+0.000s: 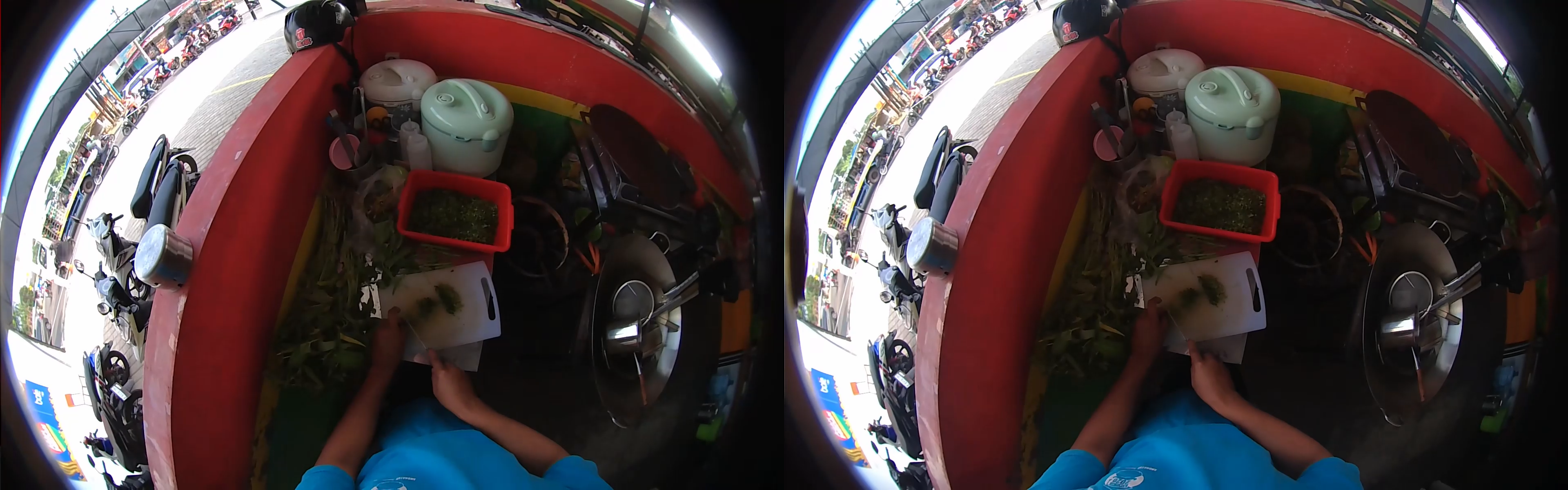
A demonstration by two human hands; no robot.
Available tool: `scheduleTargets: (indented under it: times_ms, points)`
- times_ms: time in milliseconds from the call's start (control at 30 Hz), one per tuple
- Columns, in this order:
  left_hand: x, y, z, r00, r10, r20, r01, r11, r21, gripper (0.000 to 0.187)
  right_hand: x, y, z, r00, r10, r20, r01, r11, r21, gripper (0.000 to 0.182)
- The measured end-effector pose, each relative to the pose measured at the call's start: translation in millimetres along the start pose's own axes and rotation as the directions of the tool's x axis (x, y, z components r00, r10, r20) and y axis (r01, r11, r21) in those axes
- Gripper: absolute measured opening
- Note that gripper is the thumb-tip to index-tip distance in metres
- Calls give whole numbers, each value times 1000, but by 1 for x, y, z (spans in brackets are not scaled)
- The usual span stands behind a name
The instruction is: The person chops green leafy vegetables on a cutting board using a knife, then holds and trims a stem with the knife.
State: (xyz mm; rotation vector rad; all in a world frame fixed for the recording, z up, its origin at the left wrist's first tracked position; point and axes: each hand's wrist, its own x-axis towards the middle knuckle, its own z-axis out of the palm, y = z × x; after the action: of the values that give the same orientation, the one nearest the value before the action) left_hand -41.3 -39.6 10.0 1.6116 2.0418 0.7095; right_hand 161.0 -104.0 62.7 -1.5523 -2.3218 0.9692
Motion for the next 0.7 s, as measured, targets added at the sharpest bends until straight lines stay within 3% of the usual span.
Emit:
scheduleTargets:
  times_ms: [100, 200, 400, 500, 700]
  points:
    - [0, 4, -2, 998, -58, 40, 58, 998, 1, 50, -4, 0, 1, 999, 26, 37, -24, 999, -43, 55]
    - [0, 3, -2, 999, -45, 29, 45, 999, 16, 51, 5, 10, 12, 1000, -26, -5, 26, 999, -48, 55]
    - [0, -6, 4, 999, -39, -9, 39, 999, -22, 51, 12, -1, -3, 999, 14, 51, -12, 999, -49, 55]
    - [0, -8, 4, 996, 46, -77, -51, 996, -70, 47, 5, 1, -3, 999, -14, 41, 16, 999, -31, 54]
    - [1, 3, -2, 998, -63, -31, 59, 990, -127, 49, 8, 14, 14, 999, -34, -11, 33, 998, -45, 52]
